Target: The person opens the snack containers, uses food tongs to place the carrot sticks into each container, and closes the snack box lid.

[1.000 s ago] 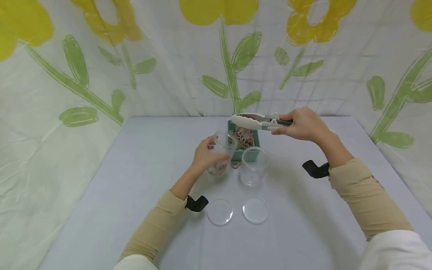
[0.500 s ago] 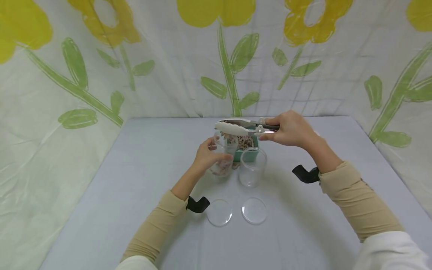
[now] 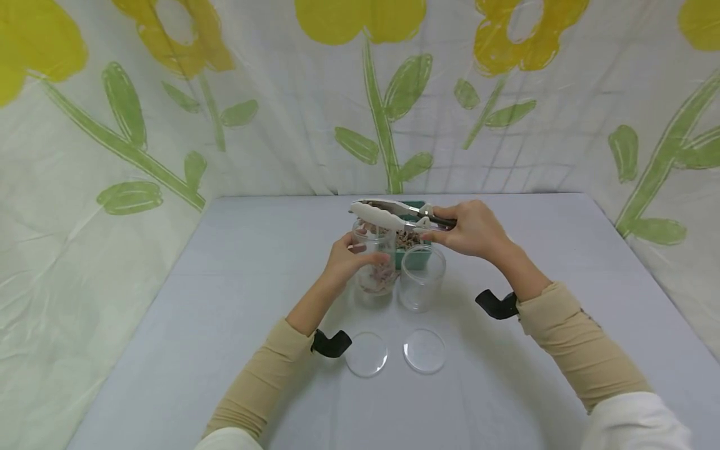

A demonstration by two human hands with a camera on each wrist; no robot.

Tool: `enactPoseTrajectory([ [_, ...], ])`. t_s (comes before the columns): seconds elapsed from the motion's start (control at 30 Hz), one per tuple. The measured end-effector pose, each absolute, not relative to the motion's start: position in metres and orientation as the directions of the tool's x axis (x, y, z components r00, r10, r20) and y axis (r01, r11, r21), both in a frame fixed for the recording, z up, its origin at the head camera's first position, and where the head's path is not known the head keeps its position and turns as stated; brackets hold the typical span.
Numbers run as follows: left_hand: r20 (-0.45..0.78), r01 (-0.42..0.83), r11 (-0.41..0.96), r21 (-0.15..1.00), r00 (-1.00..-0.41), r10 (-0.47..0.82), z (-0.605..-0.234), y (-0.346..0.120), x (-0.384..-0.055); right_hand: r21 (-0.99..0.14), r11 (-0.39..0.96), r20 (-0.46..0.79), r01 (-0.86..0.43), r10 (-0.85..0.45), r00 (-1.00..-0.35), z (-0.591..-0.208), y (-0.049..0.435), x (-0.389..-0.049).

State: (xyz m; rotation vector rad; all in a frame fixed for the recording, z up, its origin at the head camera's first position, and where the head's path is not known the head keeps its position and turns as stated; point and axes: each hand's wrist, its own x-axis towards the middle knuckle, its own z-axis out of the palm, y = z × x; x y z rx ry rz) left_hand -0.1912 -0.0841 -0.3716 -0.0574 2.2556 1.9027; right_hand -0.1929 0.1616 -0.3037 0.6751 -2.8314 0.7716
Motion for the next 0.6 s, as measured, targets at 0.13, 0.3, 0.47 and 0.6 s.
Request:
enactPoseTrajectory([
  [0.13,-0.149,-0.137,0.158,0.978,-0.987,0.066,-0.373,-0.086,-0.191,-0.460,0.756,0.236,-0.465,-0.401,-0.885,-0.304,0.163,-0.192],
  [0.3,-0.135,-0.127,0.152,0.980,-0.990,0.044,-0.375,-0.087,-0.191,-0.462,0.749,0.233,-0.475,-0.415,-0.880,-0.303,0.168,-0.191],
  [0.47,-0.141,-0.133,0.151,0.979,-0.989,0.043,-0.372,-0.089,-0.190,-0.468,0.741,0.223,-0.482,-0.429,-0.875,-0.304,0.171,-0.190],
  [0.6,-0.128,-0.114,0.189,0.975,-0.990,0.064,-0.372,-0.090,-0.189,-0.471,0.746,0.191,-0.471,-0.435,-0.880,-0.304,0.174,-0.190],
])
